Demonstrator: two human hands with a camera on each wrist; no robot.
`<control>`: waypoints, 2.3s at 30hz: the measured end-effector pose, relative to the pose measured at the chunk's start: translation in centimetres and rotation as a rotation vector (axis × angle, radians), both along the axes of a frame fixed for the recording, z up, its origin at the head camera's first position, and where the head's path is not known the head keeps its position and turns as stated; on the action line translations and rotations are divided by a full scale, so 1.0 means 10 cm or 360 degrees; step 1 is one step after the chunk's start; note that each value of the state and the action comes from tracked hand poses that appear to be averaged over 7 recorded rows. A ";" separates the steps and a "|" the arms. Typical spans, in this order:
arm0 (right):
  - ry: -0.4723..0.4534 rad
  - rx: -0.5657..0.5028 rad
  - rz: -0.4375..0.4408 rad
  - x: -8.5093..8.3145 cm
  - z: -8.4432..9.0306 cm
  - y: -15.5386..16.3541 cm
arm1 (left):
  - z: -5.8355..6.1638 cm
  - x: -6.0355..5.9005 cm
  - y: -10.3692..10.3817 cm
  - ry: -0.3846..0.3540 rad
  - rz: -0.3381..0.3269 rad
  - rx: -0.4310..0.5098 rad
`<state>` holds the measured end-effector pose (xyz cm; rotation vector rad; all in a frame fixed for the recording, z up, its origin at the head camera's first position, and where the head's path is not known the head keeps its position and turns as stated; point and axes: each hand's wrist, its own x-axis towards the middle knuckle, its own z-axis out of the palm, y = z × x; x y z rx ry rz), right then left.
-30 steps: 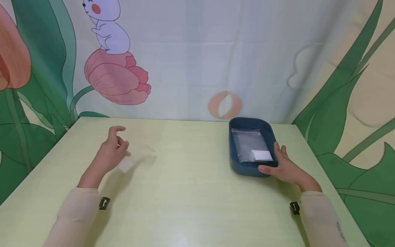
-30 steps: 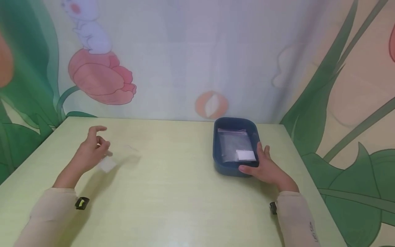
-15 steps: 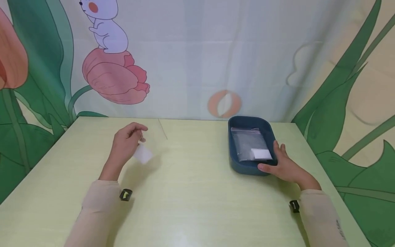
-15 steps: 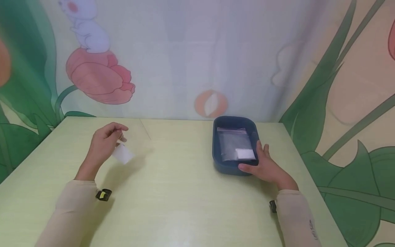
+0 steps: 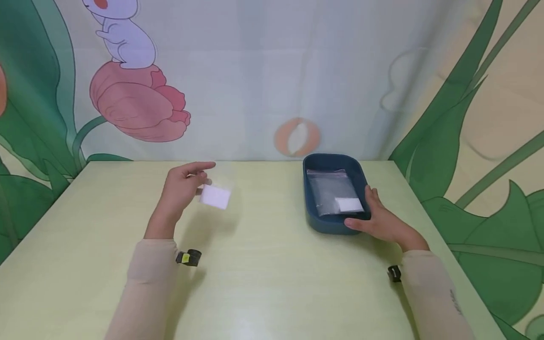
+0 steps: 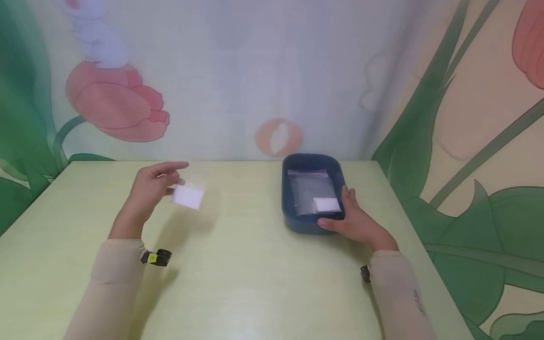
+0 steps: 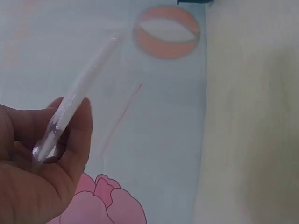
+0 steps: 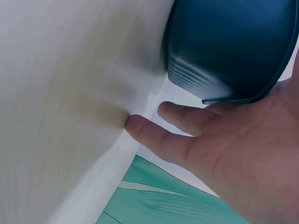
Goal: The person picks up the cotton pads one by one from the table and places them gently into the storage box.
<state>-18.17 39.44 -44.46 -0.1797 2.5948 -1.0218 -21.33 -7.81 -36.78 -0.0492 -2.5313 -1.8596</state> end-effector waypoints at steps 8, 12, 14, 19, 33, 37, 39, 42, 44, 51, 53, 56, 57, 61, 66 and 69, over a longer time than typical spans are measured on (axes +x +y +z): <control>0.0000 -0.0010 -0.0020 -0.01 -0.01 0.02 | 0.01 -0.08 0.22 -0.0177 -0.0085 0.0079; 0.0006 0.0010 -0.0022 -0.02 0.00 0.00 | 0.03 -0.13 0.30 -0.0011 0.0109 0.0644; 0.0001 0.0014 -0.0024 -0.03 0.00 0.00 | 0.04 -0.16 0.33 0.0067 0.0192 0.1146; -0.0005 0.0002 -0.0025 -0.03 -0.02 0.02 | -0.02 -0.20 0.42 0.0013 0.0253 0.2041; 0.0005 0.0001 -0.0048 -0.03 -0.03 0.03 | -0.11 -0.33 1.24 0.0014 0.0021 0.1054; 0.0022 -0.0005 -0.0044 -0.03 -0.02 0.03 | 0.02 -0.34 1.55 0.0102 -0.0189 0.0739; 0.0022 -0.0011 -0.0041 -0.04 -0.03 0.03 | 0.06 -0.35 1.70 0.0121 -0.0266 0.0691; 0.0020 -0.0016 -0.0034 -0.03 -0.03 0.00 | 0.09 -0.37 1.86 0.0125 -0.0341 0.0680; 0.0017 -0.0014 -0.0043 -0.02 -0.03 -0.02 | 0.07 -0.40 1.97 0.0106 -0.0356 0.0682; 0.0012 -0.0031 -0.0052 -0.02 -0.04 -0.10 | -0.16 -0.49 2.25 -0.0091 -0.0266 0.1090; 0.0009 -0.0031 -0.0057 -0.02 -0.04 -0.12 | -0.25 -0.51 2.31 -0.0144 -0.0245 0.1216; 0.0001 -0.0021 -0.0070 -0.02 -0.04 -0.16 | -0.39 -0.52 2.40 -0.0234 -0.0240 0.1104; -0.0004 -0.0016 -0.0070 -0.03 -0.04 -0.17 | -0.44 -0.52 2.43 -0.0277 -0.0259 0.0998; -0.0015 -0.0005 -0.0058 -0.03 -0.02 -0.19 | -0.57 -0.49 2.51 -0.0481 -0.0416 0.0544; -0.0004 -0.0001 -0.0031 -0.03 0.00 -0.19 | -0.63 -0.46 2.60 -0.0585 -0.0491 0.0453; -0.0003 0.0003 -0.0029 -0.04 0.00 -0.19 | -0.64 -0.46 2.65 -0.0592 -0.0508 0.0465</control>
